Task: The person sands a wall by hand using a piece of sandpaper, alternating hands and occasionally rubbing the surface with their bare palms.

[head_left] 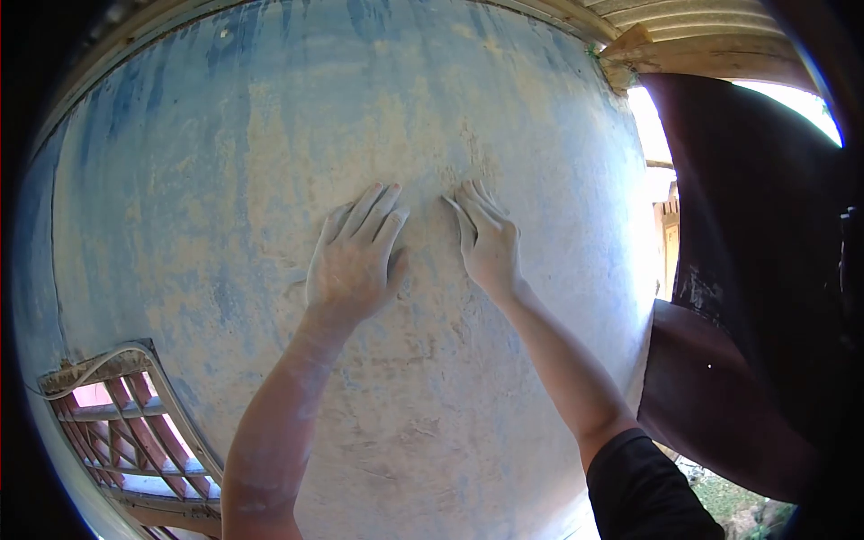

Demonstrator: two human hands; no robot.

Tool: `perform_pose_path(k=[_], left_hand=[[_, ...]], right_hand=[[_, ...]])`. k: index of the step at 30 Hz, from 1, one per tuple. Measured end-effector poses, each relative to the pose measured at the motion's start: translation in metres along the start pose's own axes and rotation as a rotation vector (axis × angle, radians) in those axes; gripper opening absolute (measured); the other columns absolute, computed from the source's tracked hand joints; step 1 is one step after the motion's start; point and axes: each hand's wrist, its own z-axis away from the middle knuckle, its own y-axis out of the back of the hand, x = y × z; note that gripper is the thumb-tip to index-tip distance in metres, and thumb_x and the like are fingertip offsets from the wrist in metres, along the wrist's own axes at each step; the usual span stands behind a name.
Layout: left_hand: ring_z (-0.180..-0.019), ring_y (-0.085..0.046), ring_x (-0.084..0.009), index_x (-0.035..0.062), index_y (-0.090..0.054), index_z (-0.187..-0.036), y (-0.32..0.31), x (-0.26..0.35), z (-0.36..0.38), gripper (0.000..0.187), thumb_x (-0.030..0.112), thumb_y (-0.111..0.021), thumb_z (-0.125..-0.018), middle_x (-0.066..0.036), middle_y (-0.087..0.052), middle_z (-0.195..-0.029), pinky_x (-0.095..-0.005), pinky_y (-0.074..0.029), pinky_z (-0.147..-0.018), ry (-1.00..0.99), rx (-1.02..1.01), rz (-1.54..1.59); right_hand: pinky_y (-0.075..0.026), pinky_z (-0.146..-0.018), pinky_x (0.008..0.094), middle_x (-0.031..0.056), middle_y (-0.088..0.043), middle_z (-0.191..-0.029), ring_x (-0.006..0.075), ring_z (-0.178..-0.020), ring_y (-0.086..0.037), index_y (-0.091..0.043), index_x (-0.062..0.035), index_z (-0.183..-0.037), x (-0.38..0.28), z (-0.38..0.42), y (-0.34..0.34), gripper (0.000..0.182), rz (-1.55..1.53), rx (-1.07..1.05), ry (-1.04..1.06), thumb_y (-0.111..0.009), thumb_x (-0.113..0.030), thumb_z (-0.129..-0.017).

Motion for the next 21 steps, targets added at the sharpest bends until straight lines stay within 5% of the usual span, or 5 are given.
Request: perform_pose_path(k=[8,16,21], left_hand=[[-0.152,-0.044,-0.0270,0.0060,-0.060,-0.138,-0.001,-0.002,-0.002,0.051,0.023,-0.071,-0.092,-0.012,-0.054,-0.158,-0.0472,-0.036,-0.123,0.023,-0.009,-0.031],[-0.152,-0.044,-0.0269,0.0059,-0.061,-0.138,-0.002,-0.002,-0.002,0.049,0.023,-0.070,-0.093,-0.012,-0.053,-0.159,-0.0477,-0.036,-0.122,0.009,-0.014,0.012],[-0.152,-0.045,-0.0271,0.0059,-0.061,-0.138,-0.004,-0.002,-0.003,0.050,0.022,-0.071,-0.092,-0.012,-0.054,-0.159,-0.0480,-0.037,-0.121,0.014,-0.016,-0.004]], right_hand=[[-0.050,-0.115,0.0428,0.0259,-0.065,-0.140,0.0409,-0.136,-0.060,-0.072,0.0014,-0.130,0.026,-0.100,-0.031,0.031,0.007,0.109,-0.022,-0.057,-0.011,-0.107],[-0.049,-0.118,0.0460,0.0239,-0.064,-0.144,0.0412,-0.140,-0.057,-0.070,0.0030,-0.133,-0.008,0.002,0.006,0.031,-0.007,-0.057,-0.026,-0.060,-0.009,-0.106],[-0.052,-0.114,0.0464,0.0256,-0.065,-0.143,0.0424,-0.138,-0.058,-0.071,0.0041,-0.129,-0.006,-0.030,-0.009,0.029,0.025,-0.011,-0.032,-0.058,-0.008,-0.106]])
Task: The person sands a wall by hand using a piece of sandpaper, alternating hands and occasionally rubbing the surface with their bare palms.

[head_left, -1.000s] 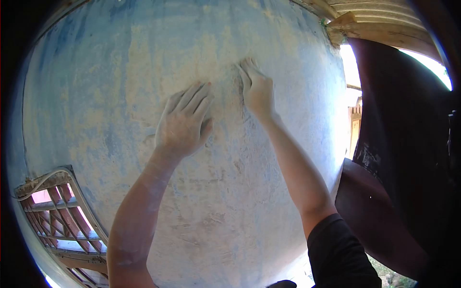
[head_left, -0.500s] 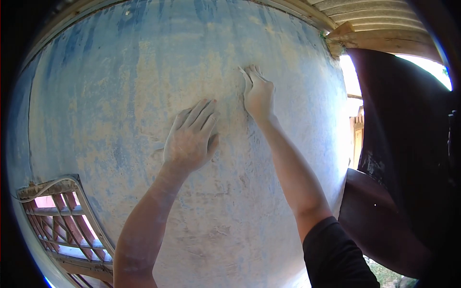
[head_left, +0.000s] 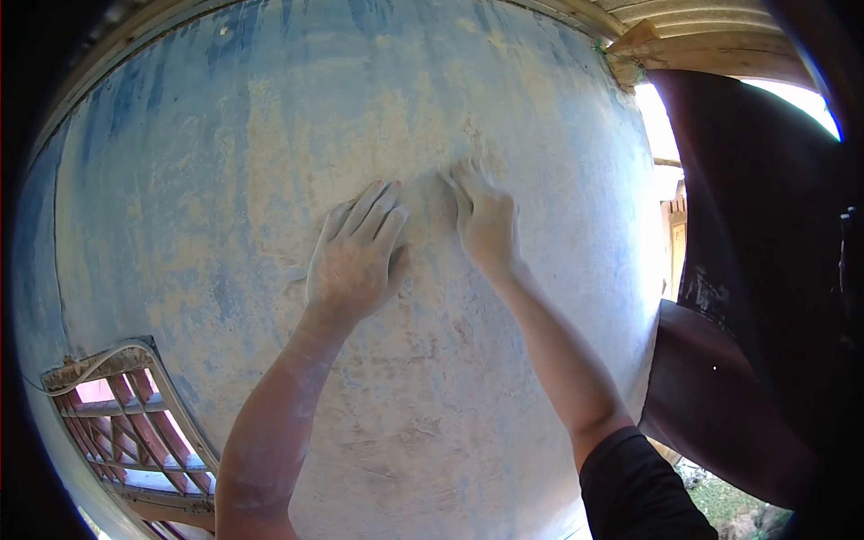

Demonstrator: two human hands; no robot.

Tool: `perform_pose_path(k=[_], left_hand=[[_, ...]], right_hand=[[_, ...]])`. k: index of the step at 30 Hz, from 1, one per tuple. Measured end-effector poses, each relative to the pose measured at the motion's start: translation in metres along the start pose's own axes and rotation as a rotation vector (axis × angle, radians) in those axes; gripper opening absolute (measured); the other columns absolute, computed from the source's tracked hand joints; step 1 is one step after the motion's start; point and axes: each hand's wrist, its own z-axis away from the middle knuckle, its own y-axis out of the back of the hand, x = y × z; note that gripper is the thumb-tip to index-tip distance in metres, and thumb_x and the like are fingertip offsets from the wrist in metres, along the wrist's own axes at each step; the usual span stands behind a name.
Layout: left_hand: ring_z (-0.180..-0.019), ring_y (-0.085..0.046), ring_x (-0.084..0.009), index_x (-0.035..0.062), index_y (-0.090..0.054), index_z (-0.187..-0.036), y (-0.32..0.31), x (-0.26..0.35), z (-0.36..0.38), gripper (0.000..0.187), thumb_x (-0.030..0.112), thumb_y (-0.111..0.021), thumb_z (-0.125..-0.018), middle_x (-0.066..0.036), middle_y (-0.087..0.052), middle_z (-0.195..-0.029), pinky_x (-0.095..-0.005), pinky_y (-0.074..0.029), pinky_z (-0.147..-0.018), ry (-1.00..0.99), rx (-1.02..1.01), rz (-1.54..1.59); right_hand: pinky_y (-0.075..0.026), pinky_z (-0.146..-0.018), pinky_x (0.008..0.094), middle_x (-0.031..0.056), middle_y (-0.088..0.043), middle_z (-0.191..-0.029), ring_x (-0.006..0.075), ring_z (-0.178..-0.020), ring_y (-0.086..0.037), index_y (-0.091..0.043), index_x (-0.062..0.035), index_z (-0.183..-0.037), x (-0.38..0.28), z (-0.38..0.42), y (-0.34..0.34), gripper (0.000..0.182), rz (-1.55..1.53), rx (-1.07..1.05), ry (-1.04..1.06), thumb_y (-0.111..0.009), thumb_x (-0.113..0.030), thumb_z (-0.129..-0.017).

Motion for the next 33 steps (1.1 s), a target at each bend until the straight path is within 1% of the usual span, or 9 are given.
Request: perform_pose_path(k=[5,8,12,14,17,22,26,31,33], left_hand=[[-0.151,-0.046,-0.0274,0.0057,-0.061,-0.139,0.000,0.000,0.003,0.051,0.022,-0.072,-0.092,-0.011,-0.054,-0.158,-0.0485,-0.037,-0.121,-0.001,-0.030,0.000],[-0.149,-0.047,-0.0284,0.0033,-0.063,-0.133,0.001,-0.001,0.001,0.046,0.023,-0.070,-0.092,-0.013,-0.056,-0.155,-0.0465,-0.038,-0.120,-0.010,0.004,-0.014],[-0.149,-0.048,-0.0283,0.0038,-0.062,-0.135,0.003,0.000,0.000,0.046,0.022,-0.070,-0.093,-0.013,-0.057,-0.154,-0.0469,-0.039,-0.119,-0.017,0.008,-0.011],[-0.149,-0.048,-0.0282,0.0040,-0.062,-0.135,0.003,-0.001,0.004,0.046,0.022,-0.069,-0.093,-0.013,-0.057,-0.154,-0.0470,-0.039,-0.119,-0.006,-0.003,0.009],[-0.149,-0.048,-0.0277,0.0046,-0.062,-0.136,0.000,-0.001,0.004,0.046,0.022,-0.069,-0.094,-0.013,-0.057,-0.154,-0.0468,-0.038,-0.120,-0.004,0.039,0.016],[-0.149,-0.049,-0.0264,0.0060,-0.061,-0.136,-0.004,-0.002,0.003,0.046,0.020,-0.071,-0.093,-0.011,-0.058,-0.154,-0.0471,-0.039,-0.119,0.011,0.055,0.007],[-0.149,-0.049,-0.0262,0.0058,-0.061,-0.136,-0.004,-0.002,0.004,0.047,0.020,-0.070,-0.093,-0.010,-0.058,-0.154,-0.0471,-0.040,-0.119,0.012,0.027,0.009],[-0.148,-0.050,-0.0261,0.0072,-0.061,-0.137,-0.003,-0.001,0.008,0.046,0.019,-0.070,-0.093,-0.010,-0.059,-0.153,-0.0478,-0.040,-0.119,0.006,0.035,-0.001],[-0.148,-0.050,-0.0262,0.0073,-0.061,-0.137,-0.004,-0.002,0.006,0.046,0.020,-0.070,-0.093,-0.010,-0.059,-0.153,-0.0479,-0.040,-0.119,0.006,0.046,0.012]], right_hand=[[-0.056,-0.106,0.0481,0.0276,-0.064,-0.142,0.0444,-0.132,-0.062,-0.070,0.0058,-0.129,0.010,-0.074,-0.020,0.032,0.072,-0.018,-0.090,-0.052,-0.010,-0.108],[-0.055,-0.108,0.0483,0.0278,-0.063,-0.143,0.0454,-0.131,-0.062,-0.069,0.0061,-0.130,0.025,-0.065,-0.018,0.032,0.011,0.021,0.032,-0.053,-0.011,-0.107],[-0.053,-0.112,0.0479,0.0270,-0.061,-0.146,0.0448,-0.133,-0.061,-0.069,0.0057,-0.131,0.004,-0.018,0.007,0.031,0.007,-0.049,-0.049,-0.057,-0.008,-0.105],[-0.045,-0.119,0.0450,0.0253,-0.060,-0.147,0.0449,-0.141,-0.054,-0.069,0.0028,-0.135,0.003,0.014,0.015,0.034,-0.012,-0.056,-0.049,-0.063,-0.007,-0.103],[-0.050,-0.117,0.0466,0.0233,-0.061,-0.149,0.0438,-0.139,-0.057,-0.070,0.0041,-0.132,0.002,0.034,0.018,0.032,0.042,-0.043,-0.003,-0.064,-0.004,-0.102],[-0.049,-0.117,0.0469,0.0244,-0.062,-0.145,0.0429,-0.140,-0.055,-0.072,0.0034,-0.129,0.018,-0.030,-0.007,0.031,-0.029,-0.050,-0.128,-0.058,-0.013,-0.106],[-0.048,-0.119,0.0449,0.0225,-0.065,-0.142,0.0378,-0.141,-0.057,-0.073,0.0016,-0.129,0.034,-0.078,-0.026,0.033,0.027,0.006,-0.031,-0.055,-0.015,-0.107],[-0.050,-0.116,0.0421,0.0215,-0.067,-0.139,0.0365,-0.134,-0.063,-0.073,-0.0012,-0.132,0.012,-0.023,-0.004,0.031,-0.085,-0.050,-0.038,-0.060,-0.012,-0.106],[-0.048,-0.118,0.0445,0.0198,-0.064,-0.146,0.0377,-0.139,-0.059,-0.064,0.0005,-0.143,0.001,0.017,0.002,0.038,0.134,-0.088,0.118,-0.059,-0.010,-0.106]])
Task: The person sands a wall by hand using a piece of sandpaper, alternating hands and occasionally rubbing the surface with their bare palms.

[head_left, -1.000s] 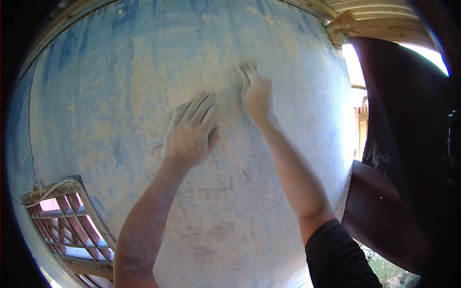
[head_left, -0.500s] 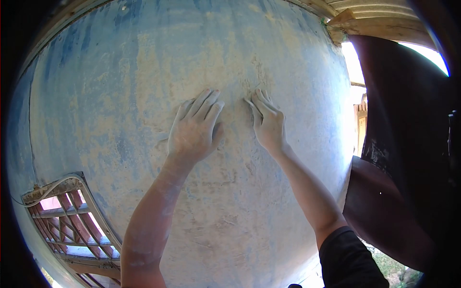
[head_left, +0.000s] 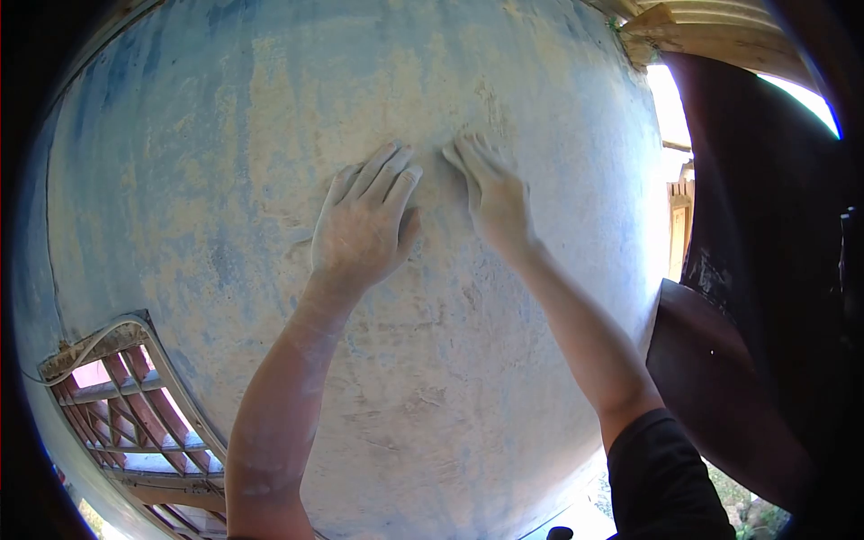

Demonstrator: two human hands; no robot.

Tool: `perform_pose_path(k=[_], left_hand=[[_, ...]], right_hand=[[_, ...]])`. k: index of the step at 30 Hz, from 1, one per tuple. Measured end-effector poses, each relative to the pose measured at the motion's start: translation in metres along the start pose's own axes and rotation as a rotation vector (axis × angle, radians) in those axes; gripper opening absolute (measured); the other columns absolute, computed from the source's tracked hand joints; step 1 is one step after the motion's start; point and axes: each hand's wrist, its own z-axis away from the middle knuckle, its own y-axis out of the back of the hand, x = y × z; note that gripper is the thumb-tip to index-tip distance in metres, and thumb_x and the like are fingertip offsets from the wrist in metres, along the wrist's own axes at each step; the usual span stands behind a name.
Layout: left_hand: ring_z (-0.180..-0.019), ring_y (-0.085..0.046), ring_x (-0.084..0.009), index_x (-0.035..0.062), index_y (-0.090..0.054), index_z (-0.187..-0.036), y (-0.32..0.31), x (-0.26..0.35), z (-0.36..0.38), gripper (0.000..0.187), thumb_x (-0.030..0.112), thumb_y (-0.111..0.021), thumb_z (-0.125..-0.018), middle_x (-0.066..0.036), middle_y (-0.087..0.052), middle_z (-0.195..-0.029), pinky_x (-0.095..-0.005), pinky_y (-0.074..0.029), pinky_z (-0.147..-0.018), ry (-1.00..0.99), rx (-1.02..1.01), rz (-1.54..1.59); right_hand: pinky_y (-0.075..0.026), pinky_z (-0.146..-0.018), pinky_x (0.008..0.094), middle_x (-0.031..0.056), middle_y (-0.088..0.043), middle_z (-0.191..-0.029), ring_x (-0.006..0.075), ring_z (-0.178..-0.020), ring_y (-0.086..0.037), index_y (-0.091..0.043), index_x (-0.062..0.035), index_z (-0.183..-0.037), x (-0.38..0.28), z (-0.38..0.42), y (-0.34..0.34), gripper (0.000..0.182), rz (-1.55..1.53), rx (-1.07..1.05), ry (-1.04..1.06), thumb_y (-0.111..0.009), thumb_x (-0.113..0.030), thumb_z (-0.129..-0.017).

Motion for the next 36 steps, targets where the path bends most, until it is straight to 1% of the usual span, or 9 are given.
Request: perform_pose_path(k=[4,6,10,15,21,27,30,34,36], left_hand=[[-0.148,-0.050,-0.0265,0.0068,-0.061,-0.137,0.000,0.001,0.001,0.046,0.020,-0.069,-0.094,-0.011,-0.059,-0.153,-0.0480,-0.039,-0.120,0.002,0.008,0.013],[-0.148,-0.050,-0.0266,0.0066,-0.061,-0.137,0.001,0.000,0.001,0.046,0.020,-0.070,-0.094,-0.011,-0.059,-0.153,-0.0479,-0.039,-0.120,0.001,0.001,0.014],[-0.146,-0.052,-0.0271,0.0046,-0.063,-0.136,-0.002,0.000,0.000,0.046,0.021,-0.069,-0.094,-0.013,-0.060,-0.151,-0.0460,-0.040,-0.119,-0.006,0.005,-0.022],[-0.146,-0.051,-0.0267,0.0044,-0.063,-0.136,0.001,0.001,0.002,0.047,0.022,-0.071,-0.093,-0.012,-0.060,-0.151,-0.0458,-0.040,-0.119,-0.012,-0.019,-0.007],[-0.147,-0.050,-0.0263,0.0053,-0.063,-0.133,0.004,0.002,-0.004,0.044,0.021,-0.071,-0.092,-0.013,-0.060,-0.151,-0.0471,-0.040,-0.117,-0.029,-0.008,0.006],[-0.147,-0.050,-0.0252,0.0073,-0.062,-0.135,-0.001,0.003,-0.002,0.046,0.022,-0.071,-0.092,-0.010,-0.059,-0.153,-0.0482,-0.040,-0.117,-0.004,-0.016,-0.051],[-0.148,-0.050,-0.0248,0.0077,-0.062,-0.136,-0.001,0.003,-0.005,0.046,0.023,-0.071,-0.093,-0.009,-0.058,-0.154,-0.0481,-0.041,-0.116,0.005,-0.038,-0.080],[-0.149,-0.049,-0.0248,0.0085,-0.060,-0.137,0.002,0.003,0.000,0.046,0.020,-0.069,-0.094,-0.007,-0.058,-0.156,-0.0484,-0.039,-0.117,0.041,-0.055,-0.057],[-0.149,-0.049,-0.0247,0.0087,-0.060,-0.136,0.003,0.002,-0.001,0.045,0.020,-0.069,-0.094,-0.007,-0.058,-0.156,-0.0481,-0.039,-0.117,0.039,-0.050,-0.052]], right_hand=[[-0.045,-0.121,0.0460,0.0213,-0.060,-0.151,0.0403,-0.143,-0.054,-0.053,-0.0017,-0.154,-0.013,0.020,0.002,0.048,-0.057,-0.038,-0.015,-0.058,-0.007,-0.107],[-0.049,-0.118,0.0484,0.0289,-0.060,-0.148,0.0436,-0.140,-0.057,-0.046,0.0025,-0.157,-0.013,0.002,-0.003,0.053,-0.067,-0.063,-0.218,-0.045,0.004,-0.104],[-0.056,-0.108,0.0496,0.0328,-0.061,-0.143,0.0456,-0.126,-0.066,-0.043,0.0035,-0.158,0.009,-0.071,-0.021,0.057,0.095,0.069,-0.143,-0.044,0.008,-0.100],[-0.059,-0.101,0.0507,0.0319,-0.061,-0.141,0.0464,-0.111,-0.071,-0.044,0.0080,-0.154,-0.003,-0.089,0.015,0.054,-0.067,-0.296,-0.390,-0.045,0.007,-0.100],[-0.058,-0.105,0.0498,0.0280,-0.060,-0.145,0.0438,-0.116,-0.069,-0.042,0.0056,-0.157,-0.009,0.029,-0.003,0.057,0.099,0.010,-0.092,-0.045,0.008,-0.100],[-0.058,-0.103,0.0498,0.0230,-0.061,-0.145,0.0429,-0.119,-0.068,-0.042,0.0059,-0.157,0.002,-0.038,0.003,0.064,-0.157,-0.082,-0.305,-0.049,0.011,-0.094],[-0.059,-0.100,0.0488,0.0238,-0.060,-0.145,0.0431,-0.116,-0.069,-0.042,0.0048,-0.156,0.011,-0.092,0.004,0.065,0.006,-0.135,-0.322,-0.050,0.013,-0.092],[-0.060,-0.100,0.0482,0.0227,-0.061,-0.145,0.0403,-0.114,-0.071,-0.043,0.0010,-0.156,0.018,-0.088,0.009,0.064,-0.057,-0.205,-0.237,-0.049,0.013,-0.094],[-0.058,-0.105,0.0473,0.0225,-0.058,-0.151,0.0376,-0.127,-0.067,-0.046,-0.0026,-0.156,0.019,-0.052,0.004,0.061,-0.168,-0.129,-0.188,-0.048,0.012,-0.097]])
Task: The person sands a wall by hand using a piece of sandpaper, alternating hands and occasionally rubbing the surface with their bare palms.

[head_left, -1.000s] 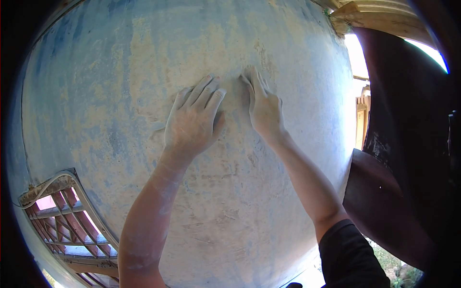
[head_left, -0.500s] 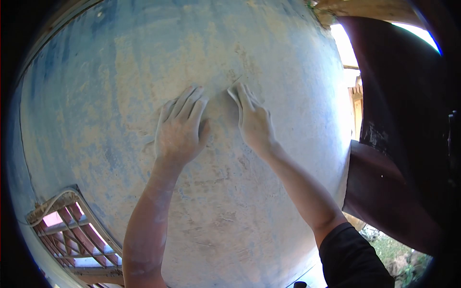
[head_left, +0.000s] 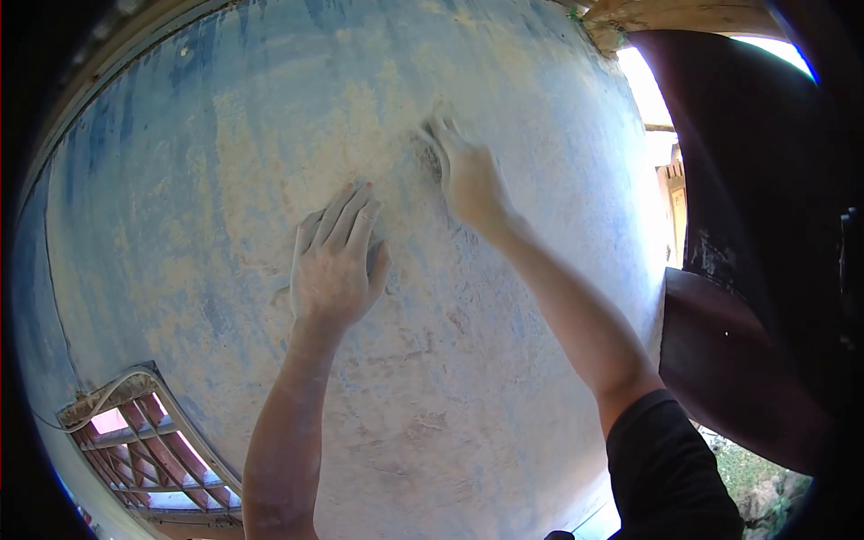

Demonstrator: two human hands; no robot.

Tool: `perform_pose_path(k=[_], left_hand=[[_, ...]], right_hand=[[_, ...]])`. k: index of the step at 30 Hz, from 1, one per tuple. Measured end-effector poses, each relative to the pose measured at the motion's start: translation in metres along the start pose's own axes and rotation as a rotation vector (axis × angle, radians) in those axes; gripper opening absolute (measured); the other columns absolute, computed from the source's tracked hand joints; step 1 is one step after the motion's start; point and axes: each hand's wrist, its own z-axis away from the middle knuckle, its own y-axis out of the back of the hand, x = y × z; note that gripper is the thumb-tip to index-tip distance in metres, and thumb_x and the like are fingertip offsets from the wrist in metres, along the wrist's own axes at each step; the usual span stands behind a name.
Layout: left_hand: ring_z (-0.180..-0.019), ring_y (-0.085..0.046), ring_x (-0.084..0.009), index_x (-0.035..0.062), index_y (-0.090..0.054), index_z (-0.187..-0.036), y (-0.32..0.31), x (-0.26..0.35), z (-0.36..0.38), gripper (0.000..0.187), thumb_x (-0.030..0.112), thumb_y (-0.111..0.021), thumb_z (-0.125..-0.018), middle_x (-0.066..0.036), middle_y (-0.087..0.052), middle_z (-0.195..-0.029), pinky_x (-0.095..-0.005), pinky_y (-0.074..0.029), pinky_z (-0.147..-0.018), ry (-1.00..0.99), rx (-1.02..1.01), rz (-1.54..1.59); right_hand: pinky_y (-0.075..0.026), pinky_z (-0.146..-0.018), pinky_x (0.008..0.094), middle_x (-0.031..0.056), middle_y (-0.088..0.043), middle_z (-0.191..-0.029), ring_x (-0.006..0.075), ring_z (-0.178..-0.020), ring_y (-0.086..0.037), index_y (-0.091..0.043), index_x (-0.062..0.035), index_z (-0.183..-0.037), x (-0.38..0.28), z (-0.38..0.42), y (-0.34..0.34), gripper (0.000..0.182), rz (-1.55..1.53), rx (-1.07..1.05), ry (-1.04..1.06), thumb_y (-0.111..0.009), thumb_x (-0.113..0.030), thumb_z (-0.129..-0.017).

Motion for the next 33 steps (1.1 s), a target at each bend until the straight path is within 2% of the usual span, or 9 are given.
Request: perform_pose_path(k=[4,7,11,16,18,23,25,27,33], left_hand=[[-0.148,-0.051,-0.0244,0.0090,-0.062,-0.133,-0.001,0.002,0.001,0.041,0.019,-0.068,-0.093,-0.007,-0.061,-0.153,-0.0472,-0.039,-0.116,0.013,0.035,0.033],[-0.146,-0.053,-0.0244,0.0087,-0.063,-0.131,-0.002,-0.001,0.002,0.039,0.018,-0.068,-0.093,-0.007,-0.063,-0.150,-0.0464,-0.040,-0.115,0.017,0.069,0.055],[-0.143,-0.055,-0.0250,0.0079,-0.064,-0.129,-0.005,-0.004,0.003,0.038,0.017,-0.068,-0.093,-0.007,-0.065,-0.148,-0.0462,-0.041,-0.114,0.036,0.101,0.060],[-0.142,-0.055,-0.0259,0.0065,-0.065,-0.128,-0.007,-0.005,0.005,0.037,0.017,-0.068,-0.092,-0.009,-0.065,-0.145,-0.0462,-0.040,-0.116,0.021,0.125,0.037],[-0.144,-0.053,-0.0260,0.0066,-0.065,-0.129,-0.007,-0.004,0.006,0.038,0.017,-0.067,-0.092,-0.009,-0.064,-0.146,-0.0494,-0.038,-0.117,0.015,0.115,0.055],[-0.149,-0.048,-0.0251,0.0097,-0.064,-0.134,-0.003,-0.014,0.022,0.043,0.019,-0.067,-0.092,-0.008,-0.060,-0.152,-0.0588,-0.029,-0.121,0.060,0.077,0.019],[-0.152,-0.044,-0.0233,0.0138,-0.062,-0.139,0.005,-0.019,0.032,0.047,0.024,-0.068,-0.093,-0.005,-0.056,-0.158,-0.0608,-0.025,-0.122,0.102,0.028,-0.061],[-0.153,-0.043,-0.0223,0.0151,-0.061,-0.140,0.013,-0.017,0.041,0.048,0.025,-0.068,-0.093,-0.004,-0.055,-0.160,-0.0595,-0.024,-0.122,0.112,0.009,-0.067],[-0.154,-0.041,-0.0200,0.0170,-0.060,-0.141,0.009,-0.012,0.043,0.050,0.028,-0.070,-0.093,-0.001,-0.052,-0.162,-0.0589,-0.025,-0.121,0.087,-0.012,-0.028]], right_hand=[[-0.048,-0.122,0.0463,0.0232,-0.049,-0.161,0.0353,-0.150,-0.049,-0.049,-0.0012,-0.155,-0.014,0.124,-0.016,0.055,0.178,-0.010,0.131,-0.051,0.008,-0.101],[-0.041,-0.126,0.0466,0.0220,-0.053,-0.158,0.0366,-0.151,-0.047,-0.053,-0.0007,-0.153,-0.043,0.183,-0.002,0.053,0.064,-0.076,0.081,-0.053,0.007,-0.101],[-0.040,-0.127,0.0467,0.0221,-0.055,-0.157,0.0381,-0.149,-0.048,-0.059,0.0002,-0.148,-0.034,0.151,-0.016,0.049,0.049,-0.038,0.076,-0.055,0.007,-0.099],[-0.046,-0.122,0.0463,0.0238,-0.056,-0.155,0.0383,-0.147,-0.051,-0.058,0.0017,-0.147,-0.028,0.020,-0.024,0.047,0.073,0.074,0.084,-0.048,0.004,-0.101],[-0.044,-0.123,0.0449,0.0240,-0.056,-0.155,0.0374,-0.148,-0.050,-0.057,0.0008,-0.149,-0.042,-0.004,-0.018,0.049,0.056,0.001,-0.045,-0.044,0.002,-0.102],[-0.048,-0.119,0.0475,0.0251,-0.058,-0.152,0.0399,-0.145,-0.053,-0.059,0.0016,-0.146,-0.055,0.074,-0.033,0.049,0.104,0.074,0.055,-0.050,0.008,-0.098],[-0.038,-0.127,0.0458,0.0236,-0.052,-0.158,0.0386,-0.150,-0.046,-0.058,0.0003,-0.150,-0.061,0.128,-0.037,0.054,0.046,0.029,0.088,-0.053,0.011,-0.097],[-0.039,-0.126,0.0477,0.0245,-0.053,-0.157,0.0392,-0.151,-0.046,-0.058,0.0026,-0.148,-0.073,0.155,-0.031,0.052,0.040,0.011,0.065,-0.051,0.011,-0.098],[-0.044,-0.122,0.0476,0.0276,-0.056,-0.153,0.0431,-0.146,-0.050,-0.058,0.0073,-0.145,-0.072,0.068,-0.045,0.049,0.026,0.159,0.039,-0.046,0.010,-0.097]])
